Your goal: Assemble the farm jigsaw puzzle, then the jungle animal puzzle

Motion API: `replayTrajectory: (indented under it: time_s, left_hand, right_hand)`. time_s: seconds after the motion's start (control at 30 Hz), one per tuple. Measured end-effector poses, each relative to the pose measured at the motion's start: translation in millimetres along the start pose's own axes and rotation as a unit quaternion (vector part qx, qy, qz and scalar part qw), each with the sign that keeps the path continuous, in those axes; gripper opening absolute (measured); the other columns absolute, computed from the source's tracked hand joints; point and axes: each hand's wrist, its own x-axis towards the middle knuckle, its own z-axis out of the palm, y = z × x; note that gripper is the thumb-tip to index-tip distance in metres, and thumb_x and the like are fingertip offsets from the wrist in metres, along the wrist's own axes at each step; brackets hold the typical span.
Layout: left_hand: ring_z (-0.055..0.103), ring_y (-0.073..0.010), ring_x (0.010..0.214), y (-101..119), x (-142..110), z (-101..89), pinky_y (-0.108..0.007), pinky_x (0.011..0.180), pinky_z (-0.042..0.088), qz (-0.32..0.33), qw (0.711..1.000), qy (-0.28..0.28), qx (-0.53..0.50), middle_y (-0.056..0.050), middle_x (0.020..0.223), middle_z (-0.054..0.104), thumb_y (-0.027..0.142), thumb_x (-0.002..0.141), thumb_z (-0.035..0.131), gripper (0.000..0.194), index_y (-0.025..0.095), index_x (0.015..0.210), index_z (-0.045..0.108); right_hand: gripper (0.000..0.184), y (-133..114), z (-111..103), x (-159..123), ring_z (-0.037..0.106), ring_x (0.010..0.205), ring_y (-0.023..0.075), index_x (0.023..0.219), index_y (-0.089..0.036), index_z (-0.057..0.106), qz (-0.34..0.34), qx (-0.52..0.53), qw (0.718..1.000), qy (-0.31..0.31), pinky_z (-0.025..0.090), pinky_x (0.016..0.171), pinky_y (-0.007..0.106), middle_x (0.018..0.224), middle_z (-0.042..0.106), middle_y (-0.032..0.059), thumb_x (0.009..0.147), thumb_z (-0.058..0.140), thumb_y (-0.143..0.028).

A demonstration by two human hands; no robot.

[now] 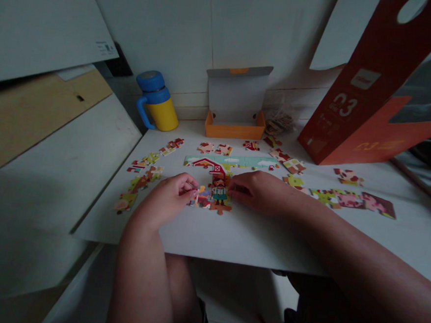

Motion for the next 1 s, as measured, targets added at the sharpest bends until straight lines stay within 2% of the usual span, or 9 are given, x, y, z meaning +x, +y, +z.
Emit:
replayTrajectory:
  time_s: [0.17, 0.23, 0.3, 0.47, 0.57, 0.67, 0.83, 1.0]
  left_hand:
    - [0.071, -0.0183, 0.086, 12.1, -2.9, 4.2, -0.029, 0.074, 0.053, 0.043, 0.999, 0.026, -0.005, -0.003, 0.095, 0.076, 0.03, 0.096, 0.064, 0.012, 0.024, 0.105, 0.07]
    - [0.071, -0.018, 0.089, 24.1, -5.7, 9.5, -0.029, 0.077, 0.054, 0.076, 0.997, 0.032, -0.009, -0.002, 0.097, 0.076, 0.028, 0.098, 0.063, 0.01, 0.024, 0.105, 0.07]
    - [0.071, -0.017, 0.088, 36.9, -8.5, 16.8, -0.029, 0.079, 0.054, 0.105, 0.994, 0.025, -0.018, -0.001, 0.097, 0.076, 0.025, 0.099, 0.063, 0.009, 0.024, 0.104, 0.07]
    - [0.072, -0.0164, 0.087, 56.8, -11.8, 32.5, -0.029, 0.077, 0.055, 0.138, 0.99, -0.006, -0.03, -0.001, 0.098, 0.077, 0.021, 0.1, 0.062, 0.01, 0.025, 0.105, 0.07]
    - [0.072, -0.0162, 0.088, 57.2, -11.3, 35.0, -0.029, 0.078, 0.055, 0.138, 0.99, -0.014, -0.021, -0.001, 0.1, 0.078, 0.016, 0.099, 0.061, 0.015, 0.025, 0.106, 0.071]
    - [0.072, -0.0153, 0.086, 53.9, -10.3, 33.9, -0.028, 0.077, 0.054, 0.135, 0.991, -0.013, -0.02, 0.0, 0.097, 0.078, 0.017, 0.099, 0.061, 0.014, 0.026, 0.105, 0.07]
    - [0.071, -0.0151, 0.085, 51.4, -9.5, 32.2, -0.027, 0.077, 0.053, 0.131, 0.991, -0.018, -0.014, 0.001, 0.094, 0.076, 0.018, 0.099, 0.061, 0.013, 0.026, 0.105, 0.07]
    - [0.072, -0.0162, 0.086, 48.7, -8.2, 29.7, -0.028, 0.077, 0.054, 0.121, 0.993, -0.014, 0.006, 0.001, 0.096, 0.076, 0.02, 0.1, 0.061, 0.012, 0.026, 0.106, 0.069]
  right_hand:
    - [0.024, -4.1, -2.0, -0.8, 0.066, 0.078, 0.0191, 0.109, -0.023, 0.077, 0.029, 0.011, 1.0, -0.001, 0.039, 0.069, 0.029, 0.095, 0.079, 0.0071, 0.104, 0.06, -0.039]
    - [0.033, -5.4, -3.0, -1.7, 0.065, 0.073, 0.0185, 0.119, -0.022, 0.076, 0.041, 0.036, 0.999, 0.002, 0.039, 0.067, 0.029, 0.093, 0.079, 0.0069, 0.104, 0.061, -0.048]
    - [0.042, -6.0, -3.9, -2.6, 0.063, 0.071, 0.0175, 0.126, -0.022, 0.073, 0.022, 0.072, 0.997, 0.006, 0.04, 0.066, 0.028, 0.093, 0.078, 0.0064, 0.105, 0.058, -0.055]
    - [0.042, -5.6, -4.4, -3.3, 0.062, 0.072, 0.016, 0.104, -0.02, 0.074, -0.039, 0.133, 0.99, 0.002, 0.042, 0.067, 0.028, 0.088, 0.076, 0.0047, 0.108, 0.053, -0.056]
    - [0.038, -6.6, -4.0, -2.7, 0.063, 0.071, 0.0157, 0.099, -0.021, 0.072, -0.029, 0.153, 0.988, -0.007, 0.042, 0.067, 0.027, 0.085, 0.076, 0.0033, 0.107, 0.055, -0.053]
    - [0.036, -8.5, -4.2, -2.0, 0.061, 0.069, 0.015, 0.094, -0.02, 0.071, -0.013, 0.13, 0.991, -0.007, 0.04, 0.065, 0.027, 0.081, 0.074, 0.0025, 0.107, 0.056, -0.05]
    - [0.032, -10.4, -5.5, -1.6, 0.065, 0.073, 0.0157, 0.098, -0.021, 0.073, -0.01, 0.149, 0.989, -0.02, 0.042, 0.068, 0.027, 0.088, 0.077, 0.0031, 0.107, 0.057, -0.048]
    - [0.031, -9.5, -5.7, -1.4, 0.061, 0.07, 0.0151, 0.096, -0.021, 0.073, -0.009, 0.116, 0.993, -0.015, 0.039, 0.067, 0.028, 0.083, 0.075, 0.0022, 0.107, 0.058, -0.045]
